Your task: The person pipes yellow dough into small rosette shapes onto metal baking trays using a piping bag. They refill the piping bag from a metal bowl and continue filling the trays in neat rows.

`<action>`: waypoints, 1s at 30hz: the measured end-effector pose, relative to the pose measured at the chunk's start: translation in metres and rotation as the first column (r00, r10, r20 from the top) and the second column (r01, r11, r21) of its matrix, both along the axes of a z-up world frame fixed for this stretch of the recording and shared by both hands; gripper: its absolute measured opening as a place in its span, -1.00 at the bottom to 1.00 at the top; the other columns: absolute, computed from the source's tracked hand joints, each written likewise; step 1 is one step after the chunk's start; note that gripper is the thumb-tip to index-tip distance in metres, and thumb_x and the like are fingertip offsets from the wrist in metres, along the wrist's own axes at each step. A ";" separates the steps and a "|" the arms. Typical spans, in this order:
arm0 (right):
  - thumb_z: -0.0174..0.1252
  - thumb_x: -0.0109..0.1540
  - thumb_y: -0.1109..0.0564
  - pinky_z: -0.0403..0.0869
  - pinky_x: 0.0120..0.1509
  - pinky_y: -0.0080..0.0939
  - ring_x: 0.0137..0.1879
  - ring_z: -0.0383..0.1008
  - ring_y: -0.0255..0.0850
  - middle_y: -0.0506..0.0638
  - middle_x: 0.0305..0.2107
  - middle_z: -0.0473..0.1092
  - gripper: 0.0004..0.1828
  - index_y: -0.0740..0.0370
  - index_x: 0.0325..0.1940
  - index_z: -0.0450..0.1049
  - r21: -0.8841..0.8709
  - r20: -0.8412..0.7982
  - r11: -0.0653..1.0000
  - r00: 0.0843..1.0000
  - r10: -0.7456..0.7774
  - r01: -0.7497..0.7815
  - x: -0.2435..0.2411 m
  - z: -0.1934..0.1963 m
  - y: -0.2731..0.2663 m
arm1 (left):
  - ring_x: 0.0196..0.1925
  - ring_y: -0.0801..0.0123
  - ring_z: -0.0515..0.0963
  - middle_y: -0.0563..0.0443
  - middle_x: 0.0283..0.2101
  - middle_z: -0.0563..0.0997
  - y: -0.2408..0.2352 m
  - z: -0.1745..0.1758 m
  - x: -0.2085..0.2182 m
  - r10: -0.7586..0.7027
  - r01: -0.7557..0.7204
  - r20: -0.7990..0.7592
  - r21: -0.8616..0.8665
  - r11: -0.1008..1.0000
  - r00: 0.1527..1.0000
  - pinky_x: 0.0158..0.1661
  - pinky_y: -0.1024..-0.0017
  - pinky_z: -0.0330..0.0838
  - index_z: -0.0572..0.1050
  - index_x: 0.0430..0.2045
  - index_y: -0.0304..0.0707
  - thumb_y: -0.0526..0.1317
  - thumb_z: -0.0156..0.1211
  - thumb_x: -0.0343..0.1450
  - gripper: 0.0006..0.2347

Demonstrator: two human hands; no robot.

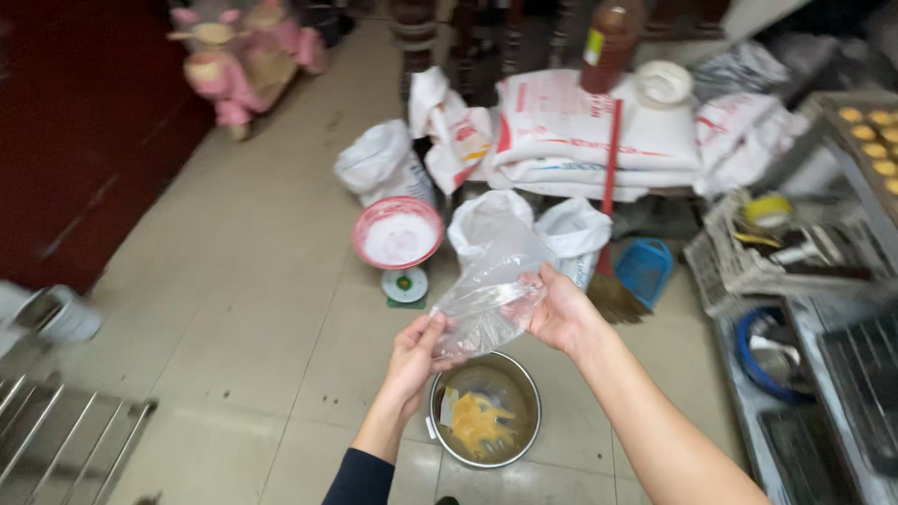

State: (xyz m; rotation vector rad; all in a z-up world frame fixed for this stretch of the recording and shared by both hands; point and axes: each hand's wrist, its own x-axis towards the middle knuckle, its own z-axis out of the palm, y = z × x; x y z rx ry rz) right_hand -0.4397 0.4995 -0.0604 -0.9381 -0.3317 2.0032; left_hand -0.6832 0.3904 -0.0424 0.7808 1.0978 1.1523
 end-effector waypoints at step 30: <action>-0.58 0.40 -0.45 0.53 0.12 -0.03 0.17 0.49 0.00 0.24 0.25 0.39 -0.15 0.10 0.43 0.28 0.296 -0.573 0.883 0.807 -0.143 0.366 0.098 0.018 -0.168 | -0.08 0.27 0.60 -0.02 -0.08 0.60 -0.035 0.035 0.126 -0.157 0.209 0.460 -0.063 0.976 0.874 0.00 0.19 0.46 0.37 0.23 -0.10 0.09 -0.19 0.52 -0.54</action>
